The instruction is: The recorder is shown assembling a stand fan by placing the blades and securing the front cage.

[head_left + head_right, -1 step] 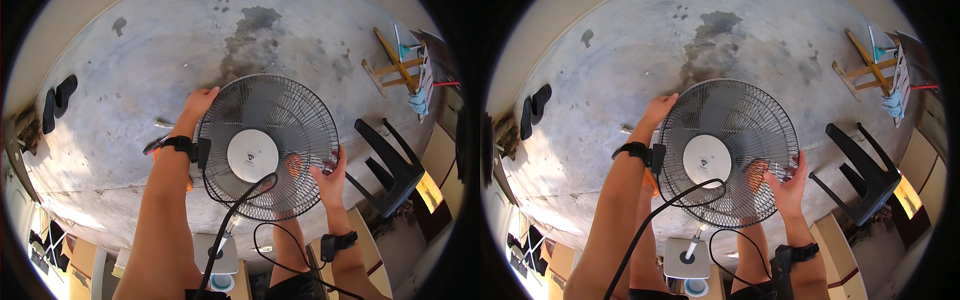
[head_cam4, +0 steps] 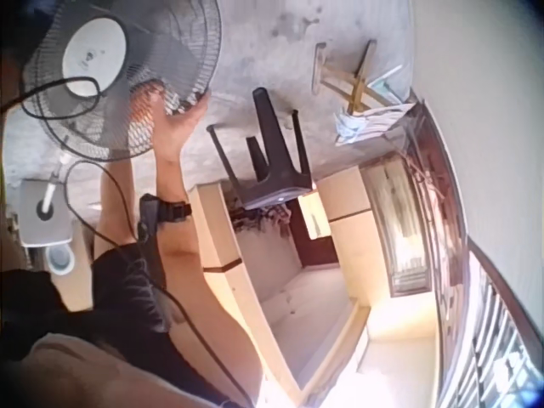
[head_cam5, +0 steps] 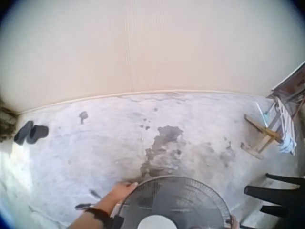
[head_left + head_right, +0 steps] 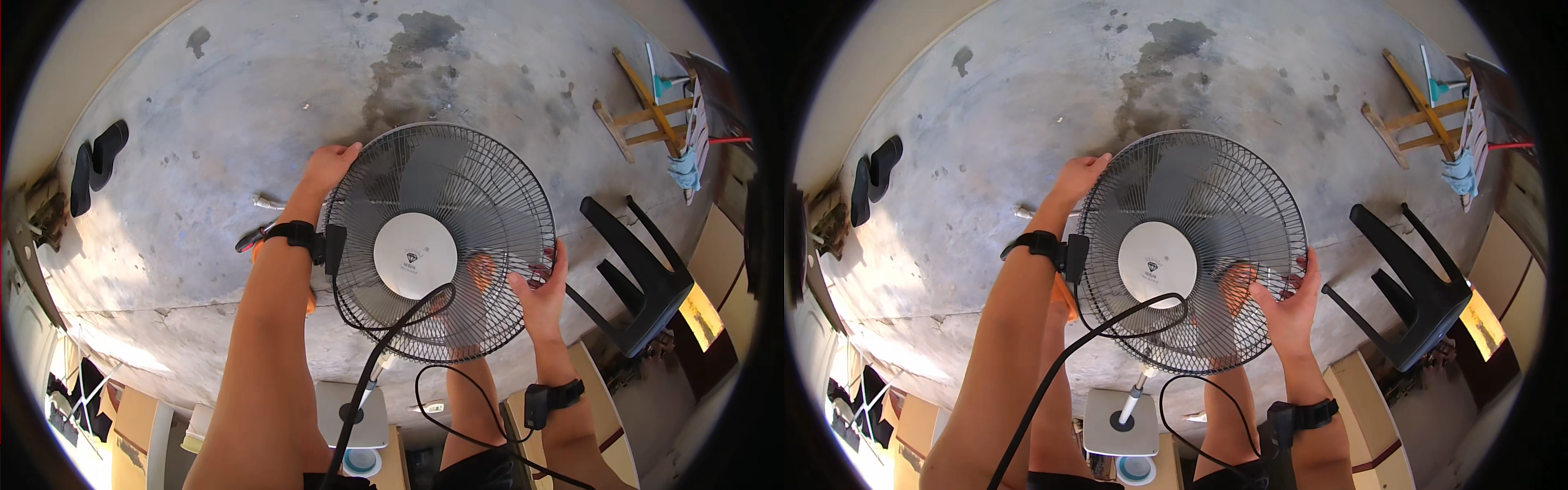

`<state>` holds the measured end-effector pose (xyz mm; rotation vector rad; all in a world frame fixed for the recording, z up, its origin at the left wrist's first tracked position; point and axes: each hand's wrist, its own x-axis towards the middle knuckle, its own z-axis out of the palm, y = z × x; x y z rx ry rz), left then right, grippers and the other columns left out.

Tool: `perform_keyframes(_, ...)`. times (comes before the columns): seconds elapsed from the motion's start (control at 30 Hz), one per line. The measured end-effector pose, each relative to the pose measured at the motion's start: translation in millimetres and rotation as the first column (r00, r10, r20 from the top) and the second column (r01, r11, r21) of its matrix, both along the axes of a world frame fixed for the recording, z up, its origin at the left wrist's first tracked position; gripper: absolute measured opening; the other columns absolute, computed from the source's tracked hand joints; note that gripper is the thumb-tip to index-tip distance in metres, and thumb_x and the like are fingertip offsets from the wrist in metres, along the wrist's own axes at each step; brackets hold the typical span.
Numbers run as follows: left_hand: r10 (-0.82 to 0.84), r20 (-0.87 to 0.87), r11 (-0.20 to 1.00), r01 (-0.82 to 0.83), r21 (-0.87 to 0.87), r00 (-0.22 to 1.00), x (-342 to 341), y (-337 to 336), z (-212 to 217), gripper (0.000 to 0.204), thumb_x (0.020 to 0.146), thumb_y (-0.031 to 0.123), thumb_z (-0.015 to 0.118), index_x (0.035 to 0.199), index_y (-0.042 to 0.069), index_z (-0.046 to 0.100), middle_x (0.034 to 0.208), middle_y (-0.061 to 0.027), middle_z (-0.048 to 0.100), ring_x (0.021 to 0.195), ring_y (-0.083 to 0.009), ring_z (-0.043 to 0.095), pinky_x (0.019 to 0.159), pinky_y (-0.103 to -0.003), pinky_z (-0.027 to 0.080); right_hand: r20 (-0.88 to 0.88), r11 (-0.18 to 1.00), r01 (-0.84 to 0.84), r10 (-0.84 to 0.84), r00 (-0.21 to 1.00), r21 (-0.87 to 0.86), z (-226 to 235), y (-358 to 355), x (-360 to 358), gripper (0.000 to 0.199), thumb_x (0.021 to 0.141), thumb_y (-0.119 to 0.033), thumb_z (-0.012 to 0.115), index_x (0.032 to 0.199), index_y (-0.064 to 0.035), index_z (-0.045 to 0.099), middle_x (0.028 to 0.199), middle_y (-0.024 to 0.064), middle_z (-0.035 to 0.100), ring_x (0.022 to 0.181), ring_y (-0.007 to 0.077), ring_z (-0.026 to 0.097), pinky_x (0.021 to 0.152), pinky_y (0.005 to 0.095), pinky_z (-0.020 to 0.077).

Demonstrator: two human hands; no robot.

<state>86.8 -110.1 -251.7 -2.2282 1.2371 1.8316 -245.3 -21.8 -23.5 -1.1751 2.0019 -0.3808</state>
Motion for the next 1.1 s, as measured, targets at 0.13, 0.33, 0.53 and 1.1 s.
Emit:
perform_keyframes(0.13, 0.014, -0.058, 1.0, -0.014, -0.005, 0.998, 10.4, 4.5, -6.2, 0.052, 0.083, 0.052, 0.052, 0.096, 0.004, 0.068, 0.091, -0.0165, 0.067, 0.087, -0.0319, 0.062, 0.077, -0.038, 0.047, 0.026, 0.994, 0.066, -0.068, 0.997, 0.084, 7.4, -2.7, 5.4, 0.096, 0.063, -0.011, 0.081, 0.139, -0.0036, 0.024, 0.127, 0.0112, 0.038, 0.1, 0.0206, 0.045, 0.077, 0.0314, 0.0465)
perform_keyframes(0.33, -0.026, -0.193, 0.999, 0.018, -0.043, 0.981, 21.0, 7.7, -5.1, 0.044, 0.088, 0.041, 0.056, 0.101, 0.0, 0.065, 0.08, -0.0047, 0.063, 0.073, -0.0135, 0.054, 0.067, -0.029, 0.045, 0.037, 0.996, 0.041, -0.045, 0.998, 0.084, 8.3, -5.5, 5.3, 0.092, 0.065, -0.006, 0.077, 0.139, -0.0028, 0.022, 0.128, 0.0114, 0.037, 0.102, 0.0207, 0.045, 0.081, 0.0307, 0.0474)
perform_keyframes(0.53, -0.099, -0.328, 0.994, 0.082, -0.065, 0.939, 24.9, 9.4, -10.5, 0.036, 0.091, 0.032, 0.052, 0.111, 0.003, 0.061, 0.09, -0.0039, 0.063, 0.081, -0.0129, 0.054, 0.072, -0.027, 0.045, 0.029, 0.994, 0.057, -0.059, 0.998, 0.089, 10.4, -5.7, 4.9, 0.092, 0.066, -0.004, 0.076, 0.14, -0.0017, 0.021, 0.128, 0.0131, 0.038, 0.107, 0.0215, 0.046, 0.085, 0.0303, 0.0465)
perform_keyframes(1.1, 0.306, -0.544, 0.943, -0.329, 0.057, 0.781, 0.2, 20.6, 9.5, 0.023, 0.09, 0.01, 0.052, 0.108, -0.002, 0.061, 0.091, -0.0028, 0.063, 0.08, -0.0096, 0.056, 0.075, -0.024, 0.046, 0.117, 1.0, -0.002, 0.001, 0.993, 0.009, 0.2, 15.5, -46.2, 0.094, 0.069, -0.025, 0.077, 0.139, 0.0041, 0.022, 0.13, 0.0153, 0.04, 0.117, 0.0222, 0.041, 0.099, 0.032, 0.0338)
